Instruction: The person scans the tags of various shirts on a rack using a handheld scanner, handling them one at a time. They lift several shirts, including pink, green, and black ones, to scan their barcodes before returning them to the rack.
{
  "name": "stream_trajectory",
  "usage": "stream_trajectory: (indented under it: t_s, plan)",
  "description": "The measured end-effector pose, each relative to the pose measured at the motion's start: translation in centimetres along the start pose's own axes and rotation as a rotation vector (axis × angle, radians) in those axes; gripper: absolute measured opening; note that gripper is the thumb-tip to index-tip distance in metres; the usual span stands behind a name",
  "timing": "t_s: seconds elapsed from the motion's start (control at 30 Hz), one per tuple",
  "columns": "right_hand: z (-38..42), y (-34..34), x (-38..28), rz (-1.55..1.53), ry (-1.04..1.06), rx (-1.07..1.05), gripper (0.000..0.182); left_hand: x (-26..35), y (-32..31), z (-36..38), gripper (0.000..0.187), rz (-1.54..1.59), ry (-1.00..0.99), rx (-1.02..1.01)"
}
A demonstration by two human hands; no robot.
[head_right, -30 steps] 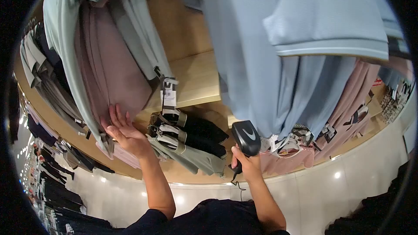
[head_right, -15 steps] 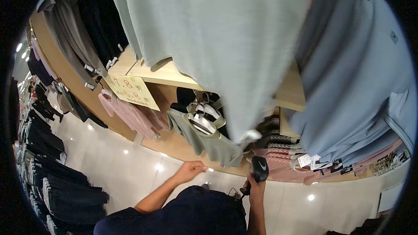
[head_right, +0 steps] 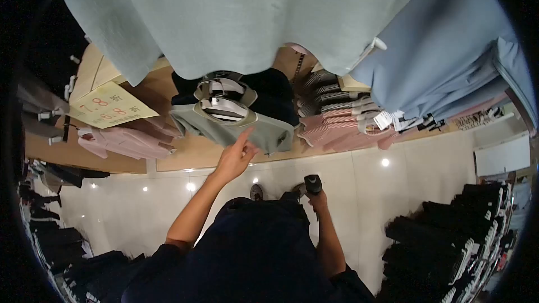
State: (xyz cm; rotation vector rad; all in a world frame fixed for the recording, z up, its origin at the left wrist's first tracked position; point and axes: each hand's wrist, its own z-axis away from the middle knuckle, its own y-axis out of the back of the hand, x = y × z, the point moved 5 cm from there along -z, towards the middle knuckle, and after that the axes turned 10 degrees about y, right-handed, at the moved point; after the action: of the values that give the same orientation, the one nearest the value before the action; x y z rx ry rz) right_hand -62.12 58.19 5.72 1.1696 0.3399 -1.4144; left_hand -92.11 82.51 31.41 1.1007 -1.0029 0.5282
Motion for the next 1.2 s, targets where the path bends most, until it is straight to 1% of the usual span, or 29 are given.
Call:
stream_trajectory:
  t_s: [0.03,0.1,0.17,0.2,0.27,0.33,0.37,0.4,0.43,0.47,0.5,0.53,0.57,0.63,0.7,0.73,0.77,0.87,0.97,1.0,1.03,1.1,1.2]
  plan:
    - [1.3,0.0,2.9,-0.063,-0.114,0.011,0.031,1.5,-0.6,-1.1,0.061,-0.055,-0.042,-0.027]
    - [4.4,-0.1,9.0,-0.258,-0.235,0.113,0.027,2.2,-2.0,-3.8,0.058,-0.201,-0.027,-0.036]
    - [8.4,0.4,12.1,-0.145,-0.297,0.202,0.026,1.7,-3.4,-5.6,0.052,-0.327,-0.003,-0.033]
    - [10.4,0.5,13.4,-0.088,-0.359,0.190,0.026,0.4,-4.1,-6.5,0.048,-0.376,0.015,-0.021]
    - [14.0,0.6,15.8,0.026,-0.479,0.155,0.028,0.5,-4.0,-6.5,0.038,-0.427,0.064,0.001]
    - [16.8,0.8,17.0,0.096,-0.270,0.205,0.026,-0.7,-3.7,-5.0,0.037,-0.412,0.042,0.077]
    - [17.5,0.4,20.1,0.244,-0.168,0.185,0.026,-1.2,-3.4,-4.4,0.037,-0.406,0.026,0.119]
    - [18.4,0.0,23.2,0.399,-0.068,0.177,0.029,-1.9,-3.2,-3.7,0.033,-0.418,0.062,0.146]
    - [19.1,-0.5,26.1,0.361,-0.106,0.170,0.031,-2.6,-3.0,-3.0,0.030,-0.428,0.096,0.171]
    - [19.8,-0.6,27.7,0.324,-0.143,0.163,0.034,-3.5,-2.9,-2.4,0.027,-0.417,0.093,0.200]
    - [20.2,-1.1,31.2,0.285,-0.177,0.156,0.037,-4.3,-2.7,-1.9,0.025,-0.405,0.091,0.231]
    - [19.1,-2.0,34.4,0.386,-0.209,-0.038,0.044,-4.9,-2.7,-1.4,0.025,-0.416,0.093,0.248]
    - [18.9,-1.9,34.4,0.344,-0.252,0.021,0.045,-5.2,-2.5,-1.2,0.026,-0.428,0.091,0.268]
    - [17.9,-0.9,31.9,0.261,-0.342,0.131,0.046,-5.8,-2.6,-2.1,0.026,-0.398,0.090,0.290]
    - [16.3,2.1,28.2,0.261,-0.348,0.031,0.049,-6.2,-3.5,-2.5,0.025,-0.311,0.101,0.282]
    - [15.4,3.2,26.9,0.280,-0.265,0.070,0.046,-5.6,-3.9,-2.7,0.025,-0.279,0.130,0.278]
    - [14.3,4.2,25.3,0.301,-0.175,0.110,0.044,-5.4,-4.3,-3.0,0.024,-0.280,0.119,0.303]
    - [12.5,8.0,18.4,-0.125,-0.344,0.152,0.035,-6.0,-5.5,-4.0,0.024,-0.270,0.092,0.407]
    - [9.5,10.0,19.9,-0.163,-0.361,0.122,0.035,-5.6,-6.3,-3.9,0.024,-0.239,0.123,0.445]
    - [9.1,10.8,19.5,-0.182,-0.291,0.135,0.036,-5.3,-6.5,-3.7,0.024,-0.215,0.125,0.464]
    - [8.7,11.4,19.4,-0.186,-0.284,0.118,0.036,-5.2,-6.7,-3.4,0.024,-0.243,0.094,0.485]
    - [8.6,12.3,19.8,-0.158,-0.314,0.105,0.036,-5.0,-7.0,-3.2,0.025,-0.289,0.024,0.534]
    - [8.9,12.8,21.7,-0.122,-0.335,0.075,0.034,-5.3,-7.4,-3.3,0.023,-0.327,0.052,0.545]
